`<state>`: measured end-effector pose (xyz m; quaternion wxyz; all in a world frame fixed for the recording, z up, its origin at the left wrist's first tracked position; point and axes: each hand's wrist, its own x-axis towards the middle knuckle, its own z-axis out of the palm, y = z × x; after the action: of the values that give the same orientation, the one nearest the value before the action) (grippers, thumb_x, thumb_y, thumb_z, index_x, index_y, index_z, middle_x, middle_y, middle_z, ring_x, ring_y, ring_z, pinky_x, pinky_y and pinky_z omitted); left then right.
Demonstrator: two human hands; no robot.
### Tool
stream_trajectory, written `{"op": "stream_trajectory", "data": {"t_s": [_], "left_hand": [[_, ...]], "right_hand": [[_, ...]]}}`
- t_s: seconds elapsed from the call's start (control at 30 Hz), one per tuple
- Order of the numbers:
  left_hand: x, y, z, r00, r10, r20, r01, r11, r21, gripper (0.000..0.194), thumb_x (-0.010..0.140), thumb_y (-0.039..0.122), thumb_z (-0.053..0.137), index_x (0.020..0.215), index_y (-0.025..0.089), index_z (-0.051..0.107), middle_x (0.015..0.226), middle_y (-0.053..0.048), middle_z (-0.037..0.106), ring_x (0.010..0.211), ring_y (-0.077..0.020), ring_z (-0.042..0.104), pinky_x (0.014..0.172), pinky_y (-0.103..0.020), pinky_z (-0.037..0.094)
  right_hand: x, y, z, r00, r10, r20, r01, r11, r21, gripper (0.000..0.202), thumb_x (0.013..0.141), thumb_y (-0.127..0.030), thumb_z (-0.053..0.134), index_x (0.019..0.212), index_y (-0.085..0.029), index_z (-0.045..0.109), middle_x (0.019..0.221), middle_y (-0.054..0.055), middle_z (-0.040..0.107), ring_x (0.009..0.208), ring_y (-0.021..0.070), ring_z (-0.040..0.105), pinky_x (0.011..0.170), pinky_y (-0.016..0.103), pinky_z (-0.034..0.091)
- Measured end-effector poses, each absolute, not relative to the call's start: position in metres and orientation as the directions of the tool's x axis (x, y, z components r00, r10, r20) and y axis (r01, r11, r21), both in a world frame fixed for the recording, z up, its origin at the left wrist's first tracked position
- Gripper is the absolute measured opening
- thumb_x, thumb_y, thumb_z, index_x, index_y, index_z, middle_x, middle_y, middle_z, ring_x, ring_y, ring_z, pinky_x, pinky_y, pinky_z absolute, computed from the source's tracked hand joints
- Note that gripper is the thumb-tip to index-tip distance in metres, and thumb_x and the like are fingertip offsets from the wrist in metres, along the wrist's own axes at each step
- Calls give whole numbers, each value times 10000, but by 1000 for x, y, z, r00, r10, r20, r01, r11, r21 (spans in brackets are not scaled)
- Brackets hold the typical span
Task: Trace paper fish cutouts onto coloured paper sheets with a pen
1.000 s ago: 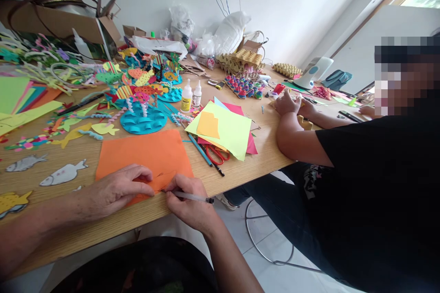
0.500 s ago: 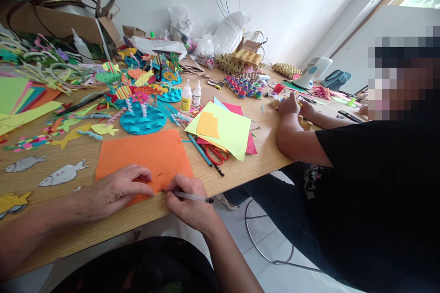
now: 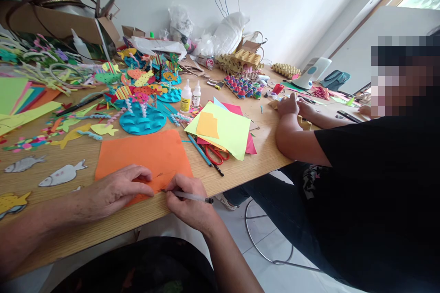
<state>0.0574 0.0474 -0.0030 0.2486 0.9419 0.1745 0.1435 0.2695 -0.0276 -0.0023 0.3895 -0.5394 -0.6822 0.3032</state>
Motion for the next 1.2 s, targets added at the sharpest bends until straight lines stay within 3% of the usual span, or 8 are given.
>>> {"op": "stream_trajectory", "data": {"t_s": [0.53,0.73,0.93,1.07,1.2], "left_hand": [[57,47,-1,895,409,176,271,-815,513,396,864,35,353,1023,256,642,1030,-53,539,963,-181,510,856,-290,425],[57,48,-1,896,412,169,277,-813,513,395,866,46,355,1027,258,646,1022,-55,555,954,-183,520,838,-286,436],[54,56,3,883,449,140,282,-744,606,298,859,55,338,949,200,582,1014,-42,615,935,-161,568,826,-266,449],[55,57,10,889,448,96,310,-741,595,276,845,50,337,895,184,572,1003,-38,640,923,-156,584,826,-271,459],[55,53,13,901,427,77,320,-773,548,313,851,22,339,908,190,596,1064,-33,625,974,-148,573,858,-254,445]], "right_hand": [[269,-28,-2,-89,971,220,501,234,-833,103,655,-102,477,611,-195,485,535,-59,462,483,85,388,502,205,320],[275,-29,-4,-11,984,177,359,170,-918,50,681,-178,487,640,-189,514,559,-39,484,506,98,394,475,213,288],[277,-31,-2,58,987,148,183,135,-974,41,704,-204,526,668,-188,539,552,-42,470,500,98,382,468,217,290],[270,-37,9,126,973,194,253,158,-955,57,738,-196,535,685,-190,554,558,-35,495,511,104,421,470,218,307],[258,-32,10,71,982,177,395,135,-909,50,738,-169,528,701,-191,554,536,-46,494,482,96,426,455,209,302]]}}
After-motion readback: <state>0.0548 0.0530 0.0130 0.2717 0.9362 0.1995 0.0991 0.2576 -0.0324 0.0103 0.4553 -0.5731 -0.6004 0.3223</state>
